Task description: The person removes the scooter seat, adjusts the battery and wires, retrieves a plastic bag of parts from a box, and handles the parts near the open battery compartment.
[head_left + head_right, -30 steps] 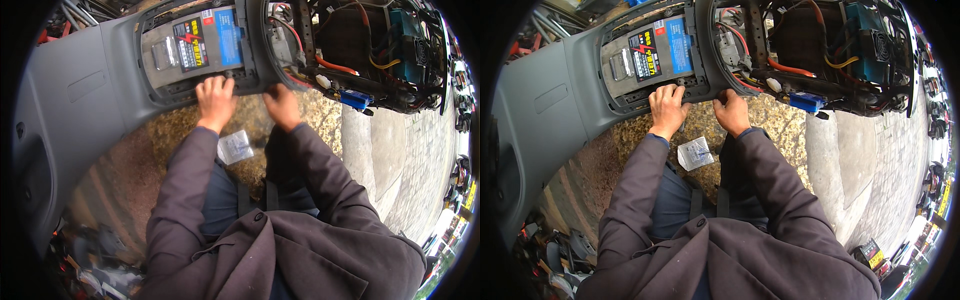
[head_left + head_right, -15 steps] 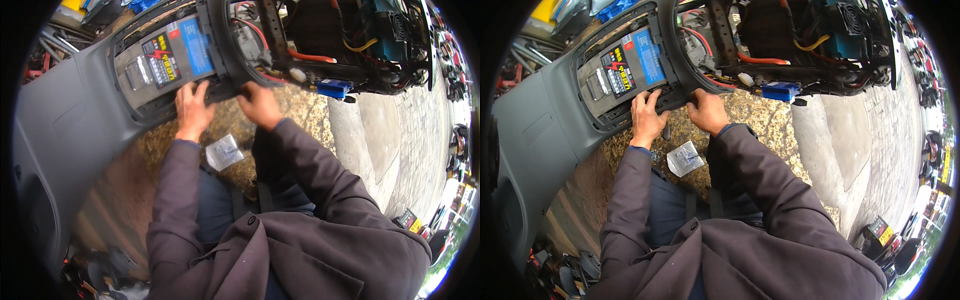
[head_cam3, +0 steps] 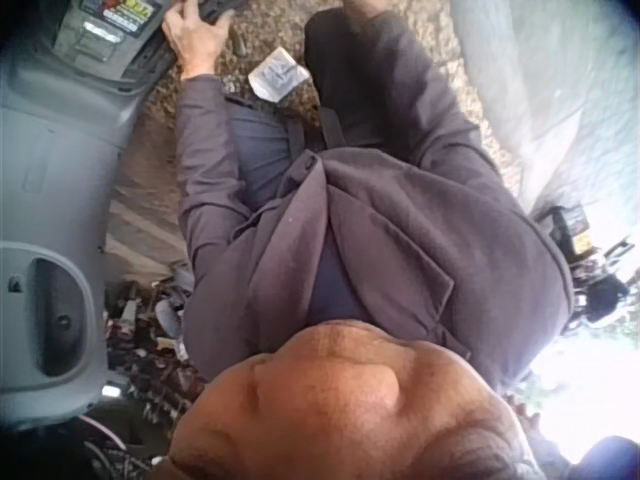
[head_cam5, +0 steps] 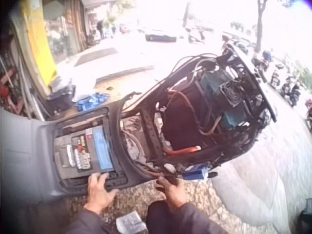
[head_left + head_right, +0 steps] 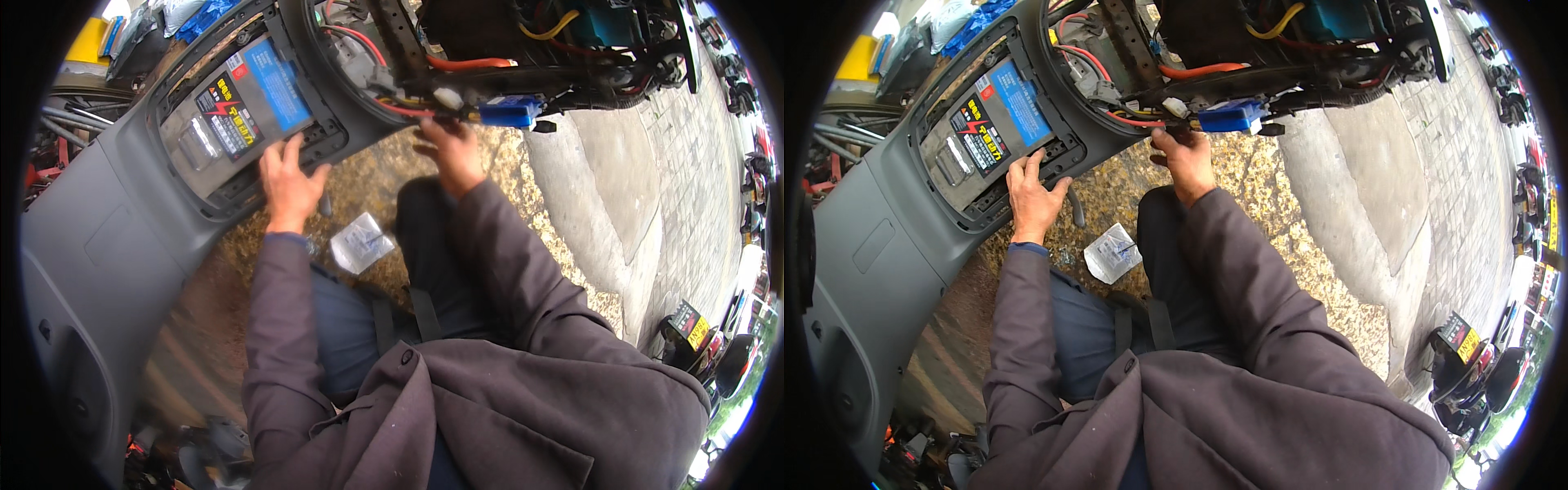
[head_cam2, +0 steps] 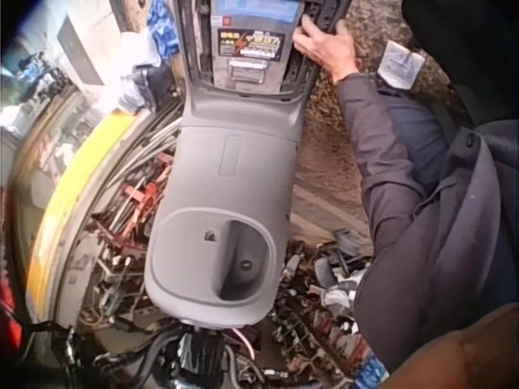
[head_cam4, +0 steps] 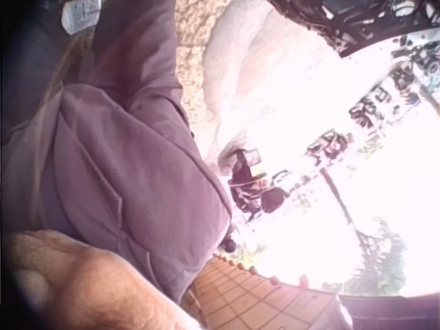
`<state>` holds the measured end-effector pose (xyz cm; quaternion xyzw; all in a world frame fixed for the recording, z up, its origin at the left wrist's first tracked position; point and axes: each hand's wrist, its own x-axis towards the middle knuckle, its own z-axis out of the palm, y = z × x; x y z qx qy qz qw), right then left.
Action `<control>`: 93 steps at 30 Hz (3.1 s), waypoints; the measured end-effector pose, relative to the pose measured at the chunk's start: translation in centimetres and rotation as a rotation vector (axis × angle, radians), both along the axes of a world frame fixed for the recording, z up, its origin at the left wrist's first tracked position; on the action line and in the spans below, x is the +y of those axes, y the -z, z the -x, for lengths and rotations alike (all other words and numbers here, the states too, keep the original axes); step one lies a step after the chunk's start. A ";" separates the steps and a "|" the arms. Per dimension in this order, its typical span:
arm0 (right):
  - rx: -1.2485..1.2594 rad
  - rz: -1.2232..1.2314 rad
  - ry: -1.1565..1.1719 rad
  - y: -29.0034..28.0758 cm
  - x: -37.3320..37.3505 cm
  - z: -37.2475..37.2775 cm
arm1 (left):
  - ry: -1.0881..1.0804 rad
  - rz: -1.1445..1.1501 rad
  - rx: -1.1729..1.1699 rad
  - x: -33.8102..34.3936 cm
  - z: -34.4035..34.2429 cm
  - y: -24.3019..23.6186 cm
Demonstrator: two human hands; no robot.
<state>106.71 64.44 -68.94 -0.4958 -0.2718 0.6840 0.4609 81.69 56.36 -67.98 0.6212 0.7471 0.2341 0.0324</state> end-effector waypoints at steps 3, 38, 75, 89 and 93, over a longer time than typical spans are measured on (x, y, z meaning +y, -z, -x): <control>0.081 0.010 0.012 0.3 0.3 0.0 | -0.008 0.014 0.023 0.1 -0.3 -0.4; 0.095 0.010 0.102 0.8 -0.1 0.4 | 0.151 0.126 0.163 9.4 -11.2 -4.8; 0.615 0.035 0.010 6.5 1.8 -1.8 | 0.245 0.317 0.233 11.2 -9.3 -3.4; 0.218 -0.175 -0.024 5.1 1.9 -2.0 | 0.145 0.401 0.210 11.3 -10.7 -4.5; 0.054 -0.356 0.108 4.9 2.4 -1.2 | 0.170 0.439 0.191 11.6 -10.4 -4.8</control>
